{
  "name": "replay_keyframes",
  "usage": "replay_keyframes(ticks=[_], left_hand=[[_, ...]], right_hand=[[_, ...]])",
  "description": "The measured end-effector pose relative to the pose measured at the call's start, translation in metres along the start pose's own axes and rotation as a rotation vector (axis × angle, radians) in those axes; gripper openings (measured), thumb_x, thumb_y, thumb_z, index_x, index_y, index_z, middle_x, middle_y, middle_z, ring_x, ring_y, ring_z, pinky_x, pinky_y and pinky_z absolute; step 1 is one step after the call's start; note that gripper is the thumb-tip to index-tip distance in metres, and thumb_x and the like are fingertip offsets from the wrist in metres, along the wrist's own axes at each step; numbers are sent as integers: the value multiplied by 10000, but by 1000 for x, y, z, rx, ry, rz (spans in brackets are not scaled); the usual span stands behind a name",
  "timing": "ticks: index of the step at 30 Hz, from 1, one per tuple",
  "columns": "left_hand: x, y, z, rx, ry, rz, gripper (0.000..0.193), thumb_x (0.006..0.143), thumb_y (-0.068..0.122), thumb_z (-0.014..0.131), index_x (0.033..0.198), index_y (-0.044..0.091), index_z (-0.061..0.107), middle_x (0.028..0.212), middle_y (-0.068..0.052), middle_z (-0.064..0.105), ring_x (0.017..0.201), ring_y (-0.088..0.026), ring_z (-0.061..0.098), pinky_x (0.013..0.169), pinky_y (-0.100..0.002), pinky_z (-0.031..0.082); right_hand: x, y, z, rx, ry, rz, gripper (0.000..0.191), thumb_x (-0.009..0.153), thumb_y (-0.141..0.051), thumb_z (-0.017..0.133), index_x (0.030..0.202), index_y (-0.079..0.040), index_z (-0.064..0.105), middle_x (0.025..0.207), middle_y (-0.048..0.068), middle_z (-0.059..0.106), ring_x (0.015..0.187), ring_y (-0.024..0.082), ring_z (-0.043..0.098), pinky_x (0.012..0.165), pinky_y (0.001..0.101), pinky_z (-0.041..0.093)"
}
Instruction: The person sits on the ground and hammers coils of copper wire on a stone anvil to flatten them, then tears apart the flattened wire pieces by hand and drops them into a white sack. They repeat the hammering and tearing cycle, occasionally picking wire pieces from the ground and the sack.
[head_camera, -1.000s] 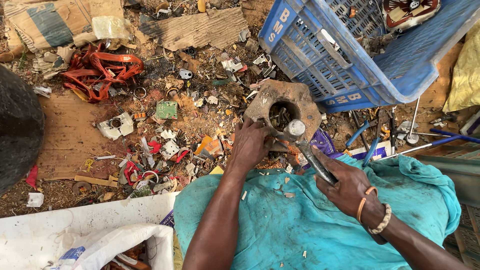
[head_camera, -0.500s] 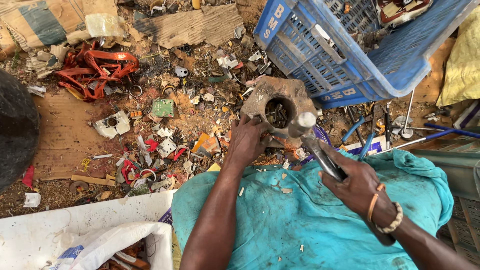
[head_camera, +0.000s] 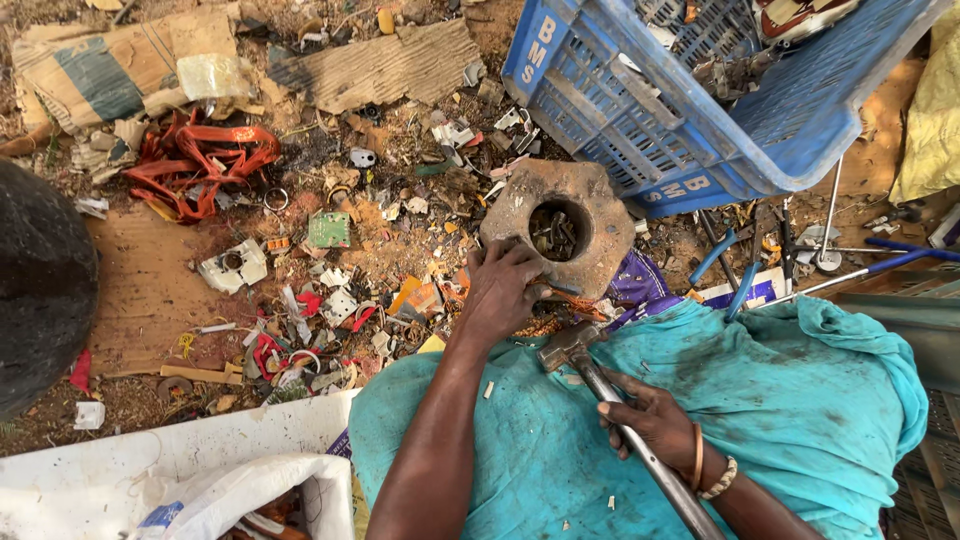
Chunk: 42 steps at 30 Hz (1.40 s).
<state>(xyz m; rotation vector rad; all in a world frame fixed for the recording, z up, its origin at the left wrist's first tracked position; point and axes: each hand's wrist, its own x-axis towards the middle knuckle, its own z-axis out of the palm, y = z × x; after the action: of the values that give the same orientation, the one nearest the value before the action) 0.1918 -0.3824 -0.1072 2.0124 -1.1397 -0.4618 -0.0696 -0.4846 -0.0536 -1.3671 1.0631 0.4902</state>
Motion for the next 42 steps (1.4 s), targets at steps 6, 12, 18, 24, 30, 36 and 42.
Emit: replay_keyframes(ticks=[6, 12, 18, 24, 30, 36, 42], left_hand=[[2, 3, -3, -132, -81, -54, 254, 818, 216, 803, 1065, 183, 756, 1142, -9, 771, 1246, -247, 570, 1081, -535, 273], [1, 14, -17, -149, -98, 7, 308, 782, 286, 821, 1067, 190, 754, 1148, -29, 742, 1211, -271, 542, 1053, -550, 245], [8, 17, -14, -129, -98, -4, 205, 898, 278, 722, 1068, 178, 776, 1053, -11, 772, 1133, -240, 598, 1071, -549, 267], [10, 16, -15, -245, -22, -130, 170, 966, 272, 672, 1058, 160, 762, 993, -32, 766, 1072, -243, 628, 1078, -509, 326], [7, 19, -13, -175, -86, -19, 157, 956, 219, 651, 1047, 99, 698, 965, -84, 754, 1096, -328, 622, 1004, -571, 296], [6, 24, -12, -133, -53, -35, 145, 973, 201, 629, 1061, 93, 670, 955, -115, 735, 1105, -351, 614, 1019, -589, 289], [12, 29, -21, -217, -111, -121, 217, 1003, 311, 620, 1108, 126, 665, 905, -107, 739, 1065, -315, 628, 1078, -535, 304]], right_hand=[[22, -68, -6, -880, 589, -867, 490, 891, -332, 727, 1293, -56, 673, 1221, 239, 706, 1047, 352, 685, 849, 452, 576], [62, -115, 6, -722, 452, -926, 283, 937, -259, 718, 1137, -62, 752, 1015, 165, 752, 920, 344, 716, 842, 447, 560], [59, -117, 10, -540, 374, -928, 185, 908, -192, 749, 1037, -60, 763, 966, 135, 750, 875, 319, 724, 779, 422, 559], [55, -112, 24, -596, 628, -1130, 177, 912, -187, 750, 1033, -59, 728, 1020, 123, 750, 952, 320, 722, 832, 420, 548], [55, -112, 24, -367, 547, -906, 210, 925, -176, 748, 1072, -27, 756, 1010, 118, 771, 889, 254, 754, 777, 370, 579], [60, -121, 21, 373, 568, -760, 244, 957, -186, 735, 1114, 0, 706, 1017, 149, 764, 887, 253, 719, 801, 380, 604], [53, -138, -12, 927, 43, -480, 382, 918, -252, 756, 1151, 30, 650, 1002, 147, 710, 888, 255, 709, 839, 425, 593]])
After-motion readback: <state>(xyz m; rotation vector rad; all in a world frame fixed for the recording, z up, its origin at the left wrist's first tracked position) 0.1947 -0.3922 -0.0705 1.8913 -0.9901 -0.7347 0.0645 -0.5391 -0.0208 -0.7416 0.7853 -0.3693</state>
